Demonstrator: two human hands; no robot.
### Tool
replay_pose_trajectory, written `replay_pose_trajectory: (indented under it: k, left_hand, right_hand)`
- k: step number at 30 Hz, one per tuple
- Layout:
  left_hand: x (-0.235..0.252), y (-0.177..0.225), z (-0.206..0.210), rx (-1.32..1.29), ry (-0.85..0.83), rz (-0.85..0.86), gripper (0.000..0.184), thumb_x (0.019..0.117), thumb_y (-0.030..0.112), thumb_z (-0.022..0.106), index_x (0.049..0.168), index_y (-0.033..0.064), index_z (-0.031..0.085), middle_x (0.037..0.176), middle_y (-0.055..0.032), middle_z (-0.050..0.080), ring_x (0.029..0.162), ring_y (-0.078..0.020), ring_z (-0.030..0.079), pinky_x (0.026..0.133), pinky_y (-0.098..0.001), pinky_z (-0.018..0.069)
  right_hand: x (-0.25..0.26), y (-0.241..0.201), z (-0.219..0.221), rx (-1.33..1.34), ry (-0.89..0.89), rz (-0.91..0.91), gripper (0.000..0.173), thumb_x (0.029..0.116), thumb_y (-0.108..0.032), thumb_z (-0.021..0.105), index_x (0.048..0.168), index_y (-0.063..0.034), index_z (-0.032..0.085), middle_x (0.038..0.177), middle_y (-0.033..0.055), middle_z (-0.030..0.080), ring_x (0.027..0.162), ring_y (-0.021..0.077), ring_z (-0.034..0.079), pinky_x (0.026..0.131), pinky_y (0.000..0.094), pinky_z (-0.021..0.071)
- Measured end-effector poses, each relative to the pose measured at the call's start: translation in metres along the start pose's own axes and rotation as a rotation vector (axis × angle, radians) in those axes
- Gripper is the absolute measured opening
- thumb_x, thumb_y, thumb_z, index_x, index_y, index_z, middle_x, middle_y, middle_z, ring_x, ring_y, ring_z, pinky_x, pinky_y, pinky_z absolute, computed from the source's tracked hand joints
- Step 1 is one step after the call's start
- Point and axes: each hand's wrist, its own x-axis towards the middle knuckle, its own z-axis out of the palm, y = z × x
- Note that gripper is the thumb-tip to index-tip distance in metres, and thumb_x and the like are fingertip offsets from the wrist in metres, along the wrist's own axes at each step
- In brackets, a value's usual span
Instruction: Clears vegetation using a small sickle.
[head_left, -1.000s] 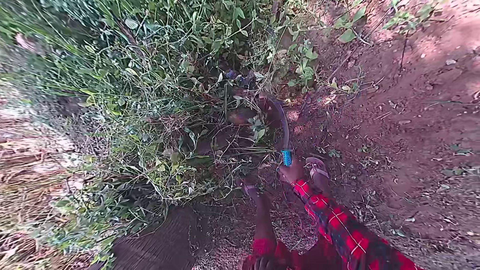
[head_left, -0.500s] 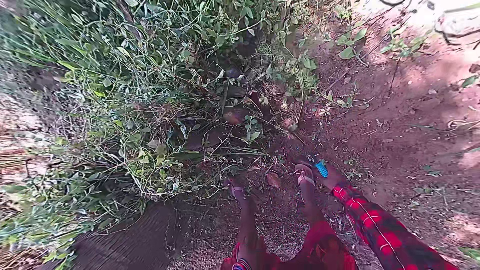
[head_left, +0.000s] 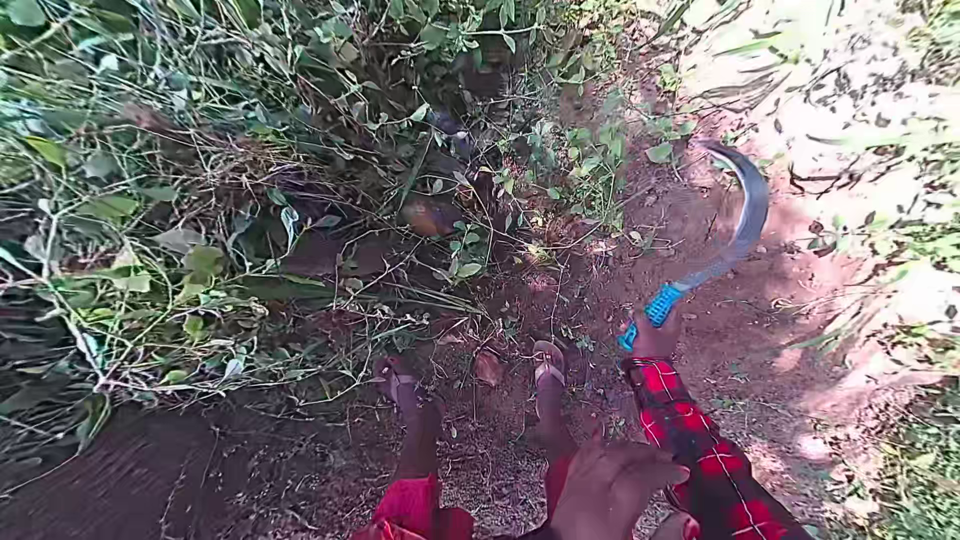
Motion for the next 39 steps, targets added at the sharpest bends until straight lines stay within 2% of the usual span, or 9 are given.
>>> replay_pose_trajectory:
  k: [4, 7, 9, 12, 15, 22, 28, 32, 39]
  left_hand:
    - [0.003, -0.028, -0.006, 0.272, -0.701, -0.479, 0.039, 0.1077, 0.032, 0.051, 0.136, 0.0088, 0.065, 0.135, -0.0164, 0.066, 0.132, -0.0378, 0.057, 0.115, -0.0640, 0.0338]
    - [-0.005, -0.058, -0.017, 0.349, -0.251, -0.508, 0.037, 0.1043, 0.031, 0.054, 0.129, 0.0095, 0.071, 0.130, -0.0136, 0.070, 0.128, -0.0354, 0.062, 0.115, -0.0632, 0.0358]
    - [-0.003, -0.077, -0.023, 0.356, 0.165, -0.362, 0.040, 0.1021, 0.031, 0.050, 0.126, 0.0068, 0.071, 0.126, -0.0134, 0.071, 0.123, -0.0344, 0.065, 0.108, -0.0660, 0.0420]
    - [0.001, -0.087, -0.029, 0.229, 0.396, -0.289, 0.048, 0.1071, 0.036, 0.039, 0.129, 0.0042, 0.068, 0.131, -0.0125, 0.069, 0.129, -0.0268, 0.061, 0.114, -0.0609, 0.0386]
    - [0.006, -0.092, -0.021, 0.158, 0.373, -0.291, 0.048, 0.1066, 0.035, 0.039, 0.126, 0.0046, 0.070, 0.129, -0.0124, 0.070, 0.129, -0.0300, 0.061, 0.114, -0.0633, 0.0367]
    - [0.017, -0.087, -0.025, 0.207, 0.254, -0.287, 0.045, 0.1053, 0.036, 0.042, 0.128, 0.0100, 0.071, 0.131, -0.0102, 0.070, 0.128, -0.0301, 0.062, 0.114, -0.0662, 0.0341]
    - [0.025, -0.098, -0.045, 0.241, 0.365, -0.294, 0.044, 0.1043, 0.030, 0.044, 0.128, 0.0032, 0.069, 0.132, -0.0149, 0.068, 0.129, -0.0331, 0.061, 0.113, -0.0693, 0.0338]
    - [0.030, -0.093, -0.047, 0.234, 0.378, -0.261, 0.045, 0.1047, 0.032, 0.042, 0.128, 0.0048, 0.069, 0.132, -0.0140, 0.068, 0.130, -0.0325, 0.061, 0.113, -0.0698, 0.0336]
    - [0.029, -0.091, -0.047, 0.235, 0.334, -0.268, 0.045, 0.1043, 0.034, 0.043, 0.128, 0.0058, 0.070, 0.133, -0.0134, 0.068, 0.132, -0.0336, 0.059, 0.113, -0.0729, 0.0302]
  right_hand:
    - [0.043, -0.005, 0.073, 0.321, 0.176, 0.104, 0.046, 0.0976, -0.004, 0.054, 0.140, -0.0009, 0.036, 0.084, 0.0078, 0.056, 0.055, 0.0141, 0.061, 0.053, 0.0314, 0.0589]
    - [0.009, 0.040, 0.139, 0.052, -0.035, 0.280, 0.043, 0.1012, -0.005, 0.057, 0.141, 0.0051, 0.043, 0.100, 0.0196, 0.061, 0.072, 0.0211, 0.064, 0.067, 0.0361, 0.0579]
    - [-0.036, 0.064, 0.163, -0.215, -0.239, 0.372, 0.067, 0.1002, -0.004, 0.063, 0.156, 0.0014, 0.027, 0.119, 0.0280, 0.060, 0.082, 0.0281, 0.067, 0.074, 0.0417, 0.0587]
    - [-0.076, 0.077, 0.152, -0.162, -0.268, 0.389, 0.081, 0.0985, -0.002, 0.064, 0.162, -0.0054, 0.013, 0.102, 0.0231, 0.058, 0.064, 0.0236, 0.063, 0.058, 0.0385, 0.0573]
    - [-0.079, 0.070, 0.112, -0.060, -0.206, 0.272, 0.061, 0.0964, 0.002, 0.062, 0.148, 0.0051, 0.031, 0.089, 0.0168, 0.058, 0.054, 0.0163, 0.060, 0.049, 0.0312, 0.0561]
    - [-0.005, 0.034, 0.121, 0.143, 0.196, 0.125, 0.075, 0.0941, 0.004, 0.064, 0.157, -0.0061, 0.025, 0.111, 0.0208, 0.058, 0.070, 0.0222, 0.064, 0.062, 0.0382, 0.0588]
    - [-0.065, 0.051, 0.180, 0.104, -0.363, 0.463, 0.039, 0.0957, 0.007, 0.056, 0.131, 0.0061, 0.039, 0.073, 0.0106, 0.056, 0.050, 0.0157, 0.057, 0.048, 0.0300, 0.0540]
    - [-0.094, 0.013, 0.107, -0.204, -0.437, 0.497, 0.059, 0.0961, 0.006, 0.058, 0.150, 0.0046, 0.033, 0.098, 0.0173, 0.062, 0.068, 0.0162, 0.060, 0.063, 0.0300, 0.0537]
    - [-0.024, 0.022, 0.103, 0.330, 0.176, 0.200, 0.051, 0.0967, 0.004, 0.055, 0.142, 0.0029, 0.032, 0.075, 0.0095, 0.055, 0.047, 0.0132, 0.057, 0.045, 0.0287, 0.0546]
